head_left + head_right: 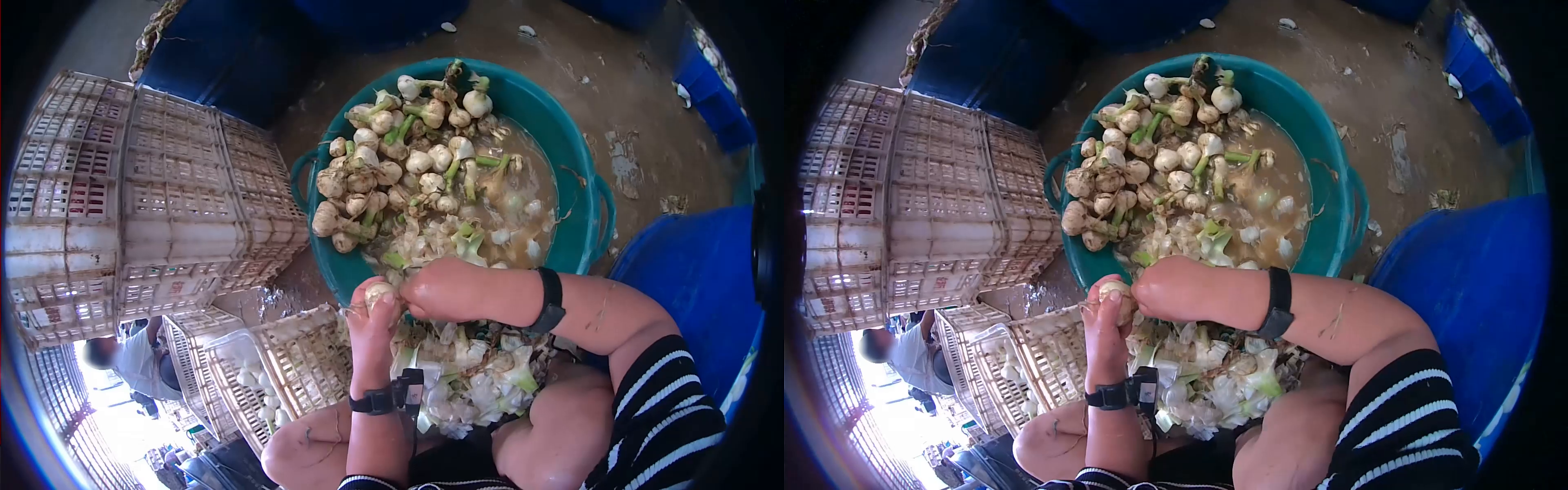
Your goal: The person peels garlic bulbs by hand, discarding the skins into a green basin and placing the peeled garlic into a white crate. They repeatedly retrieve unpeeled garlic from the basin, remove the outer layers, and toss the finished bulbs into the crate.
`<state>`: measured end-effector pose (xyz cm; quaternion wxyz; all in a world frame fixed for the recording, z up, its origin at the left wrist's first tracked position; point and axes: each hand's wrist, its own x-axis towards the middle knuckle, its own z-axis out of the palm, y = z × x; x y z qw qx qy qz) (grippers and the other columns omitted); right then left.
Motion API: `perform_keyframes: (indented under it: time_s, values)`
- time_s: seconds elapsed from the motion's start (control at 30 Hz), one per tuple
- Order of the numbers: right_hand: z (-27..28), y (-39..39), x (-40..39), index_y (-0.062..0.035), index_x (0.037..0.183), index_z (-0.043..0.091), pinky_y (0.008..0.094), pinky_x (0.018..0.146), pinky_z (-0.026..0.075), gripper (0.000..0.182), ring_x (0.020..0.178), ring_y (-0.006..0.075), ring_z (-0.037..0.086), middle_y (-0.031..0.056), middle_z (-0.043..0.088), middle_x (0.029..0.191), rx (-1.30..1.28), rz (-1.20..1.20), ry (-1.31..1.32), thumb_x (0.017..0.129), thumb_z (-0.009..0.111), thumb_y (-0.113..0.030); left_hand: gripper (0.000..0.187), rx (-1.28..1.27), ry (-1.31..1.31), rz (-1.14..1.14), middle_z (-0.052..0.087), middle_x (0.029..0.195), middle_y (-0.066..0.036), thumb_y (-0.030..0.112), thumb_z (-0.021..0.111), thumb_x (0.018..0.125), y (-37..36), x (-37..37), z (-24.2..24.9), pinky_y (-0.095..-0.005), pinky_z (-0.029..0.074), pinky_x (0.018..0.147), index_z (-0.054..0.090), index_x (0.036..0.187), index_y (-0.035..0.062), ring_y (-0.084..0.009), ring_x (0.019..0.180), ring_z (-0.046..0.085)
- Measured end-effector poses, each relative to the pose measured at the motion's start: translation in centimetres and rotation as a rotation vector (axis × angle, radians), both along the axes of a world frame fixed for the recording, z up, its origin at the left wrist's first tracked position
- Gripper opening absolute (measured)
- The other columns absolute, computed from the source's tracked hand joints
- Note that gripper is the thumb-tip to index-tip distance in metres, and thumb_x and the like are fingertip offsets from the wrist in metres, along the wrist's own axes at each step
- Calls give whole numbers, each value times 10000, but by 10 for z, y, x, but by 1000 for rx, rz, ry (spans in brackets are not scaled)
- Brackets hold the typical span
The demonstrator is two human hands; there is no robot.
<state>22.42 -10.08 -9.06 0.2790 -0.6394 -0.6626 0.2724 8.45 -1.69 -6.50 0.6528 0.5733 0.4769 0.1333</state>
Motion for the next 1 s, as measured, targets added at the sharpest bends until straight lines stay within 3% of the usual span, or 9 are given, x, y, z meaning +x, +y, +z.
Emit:
perform_keyframes:
  time_s: [0.13,0.2,0.33,0.4,0.53,0.63,0.73,0.87,1.0]
  values:
    - [-13,3,-8,-27,739,603,423,548,482,174,594,335,598,167,603,658,-18,-125,76,747,528,-184,392,-193,-134,-65,545,862,-11,294,522,807,9,-10,-17,-168,347,465,464,1137,91,-64,630,496]
    - [-15,8,0,-14,720,585,437,542,465,207,564,347,571,186,582,652,-645,-367,1020,784,512,-196,414,-238,-197,-78,549,890,-20,295,520,806,7,-9,-15,-166,360,488,455,1157,84,-71,655,506]
    - [-18,1,0,-4,710,579,419,532,447,261,550,317,565,156,568,605,-382,-361,1037,839,484,-211,575,-117,-274,-56,540,1049,-106,269,539,798,4,3,3,-248,451,742,359,1300,52,-157,880,548]
    - [-24,1,-5,-15,719,596,384,514,430,287,546,236,566,97,551,577,325,-278,378,870,486,-233,624,-205,-290,-30,523,1105,-133,245,550,800,7,2,3,-279,447,808,312,1343,51,-186,945,542]
    - [-24,4,6,-18,723,610,348,525,437,309,603,180,582,48,556,601,10,-465,491,887,500,-256,617,261,60,-416,486,1210,-173,30,624,744,0,-3,0,-342,413,890,373,1307,58,-248,1073,504]
    - [-18,9,13,-8,838,610,321,546,457,224,665,148,594,26,602,701,-556,-577,1409,874,545,-219,305,1220,85,-647,513,1198,-162,27,642,719,-5,1,6,-401,346,961,574,1016,53,-332,1143,457]
    - [-7,5,10,-20,883,606,314,571,469,221,698,120,589,29,606,750,-416,-502,1663,882,537,-231,189,888,-119,-361,524,1191,-160,28,610,767,-1,-2,-17,-404,343,970,593,954,52,-321,1152,457]
    - [-24,-10,-5,-55,884,618,356,616,474,227,766,157,599,39,617,812,-124,-199,1219,869,533,-265,226,-283,-528,408,584,1068,-111,195,575,860,24,-14,-27,-341,466,837,542,1030,51,-238,1043,532]
    - [-45,-16,-3,-92,904,623,392,655,457,246,821,249,599,100,616,840,-248,31,34,810,537,-302,350,-377,-422,591,580,1003,-67,315,568,855,25,-17,-5,-277,493,741,516,1072,46,-169,929,556]
